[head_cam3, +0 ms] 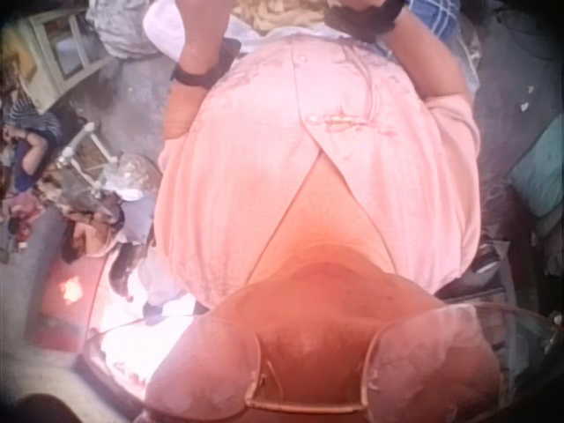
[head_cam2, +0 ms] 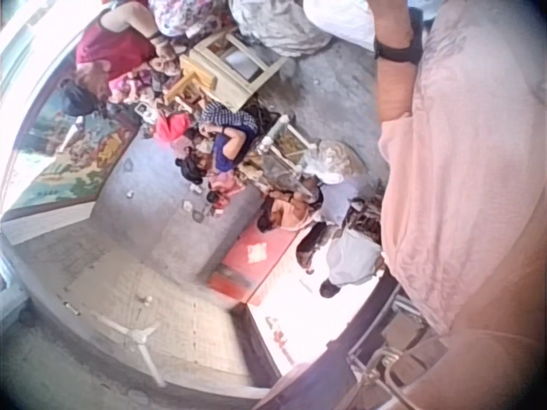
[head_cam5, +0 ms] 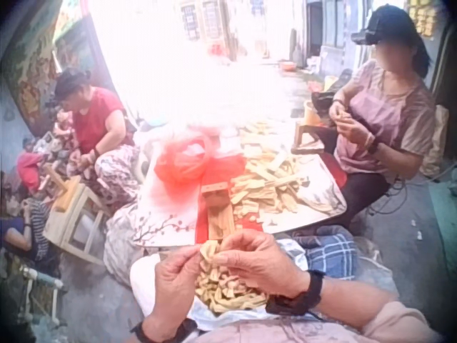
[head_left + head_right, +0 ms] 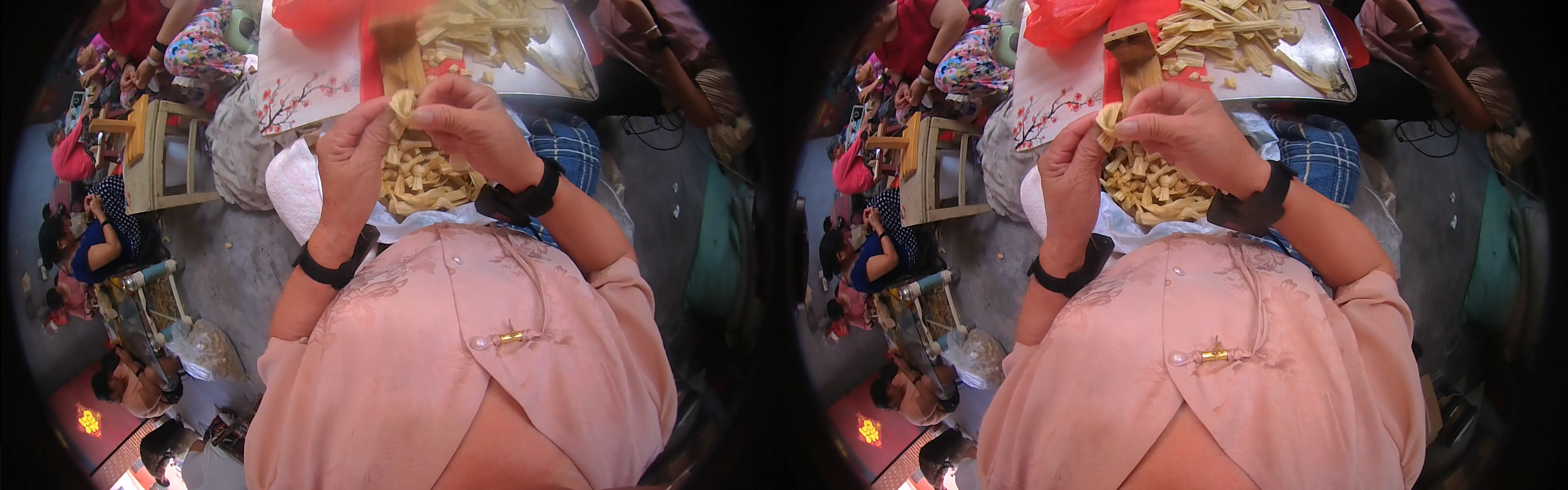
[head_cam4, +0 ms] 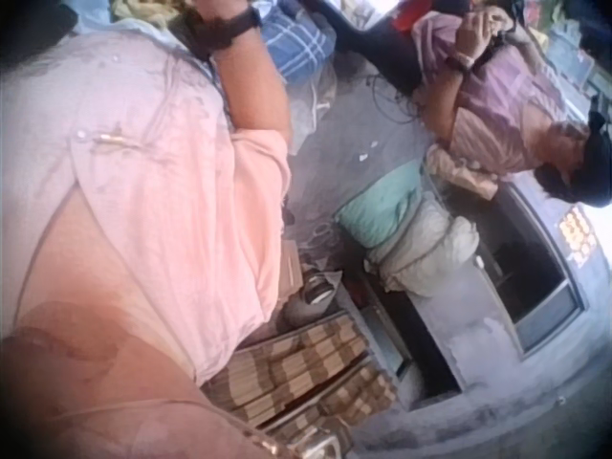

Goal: The person is assembling thin bamboo or wood strips by weaving them together and placing the woven pieces into a container. They repeat this process with multiple strips, occasionally picking up larger bundles to extract individual pieces.

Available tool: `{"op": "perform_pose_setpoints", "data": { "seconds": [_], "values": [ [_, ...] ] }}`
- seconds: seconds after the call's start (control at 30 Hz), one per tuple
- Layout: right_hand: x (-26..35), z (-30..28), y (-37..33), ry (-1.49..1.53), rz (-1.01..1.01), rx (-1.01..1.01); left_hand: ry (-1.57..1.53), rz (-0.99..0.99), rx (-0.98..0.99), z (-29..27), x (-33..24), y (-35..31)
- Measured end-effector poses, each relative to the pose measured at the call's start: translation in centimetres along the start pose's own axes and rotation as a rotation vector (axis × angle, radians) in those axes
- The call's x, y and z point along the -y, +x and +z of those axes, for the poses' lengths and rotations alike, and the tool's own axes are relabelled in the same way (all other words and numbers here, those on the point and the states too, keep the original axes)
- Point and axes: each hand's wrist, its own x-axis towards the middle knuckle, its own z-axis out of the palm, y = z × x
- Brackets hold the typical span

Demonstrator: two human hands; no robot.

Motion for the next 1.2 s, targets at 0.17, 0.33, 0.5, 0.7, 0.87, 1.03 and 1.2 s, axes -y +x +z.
{"op": "perform_pose_setpoints", "data": {
  "seconds": [0.17, 0.33, 0.5, 0.7, 0.87, 1.03, 1.2],
  "values": [
    [-0.1, -0.2, 0.3, 0.12, 0.068, -0.066, 0.239, 0.046, -0.078, 0.9, 0.0, -0.5],
    [0.2, -1.7, 1.0, 0.066, 0.205, -0.06, -0.046, -0.173, 0.11, 0.7, -0.8, -0.3],
    [0.0, -3.4, 1.5, 0.104, 0.165, -0.088, -0.15, -0.321, 0.214, -0.8, -1.3, -0.3],
    [-0.7, -2.7, 1.1, 0.167, 0.216, -0.065, 0.823, 0.27, -0.02, -1.6, -1.0, 0.8],
    [-2.1, -1.8, 1.0, 0.023, 0.245, -0.056, 1.269, 0.458, 0.088, -0.9, 0.2, 0.9],
    [-3.1, -3.0, 0.7, -0.259, 0.375, 0.054, 1.44, 0.296, 0.231, -2.2, 1.8, 1.1],
    [-2.1, -1.0, 0.4, -0.329, 0.236, -0.014, 1.455, 0.347, 0.281, -4.7, 4.1, 2.8]
  ]
}}
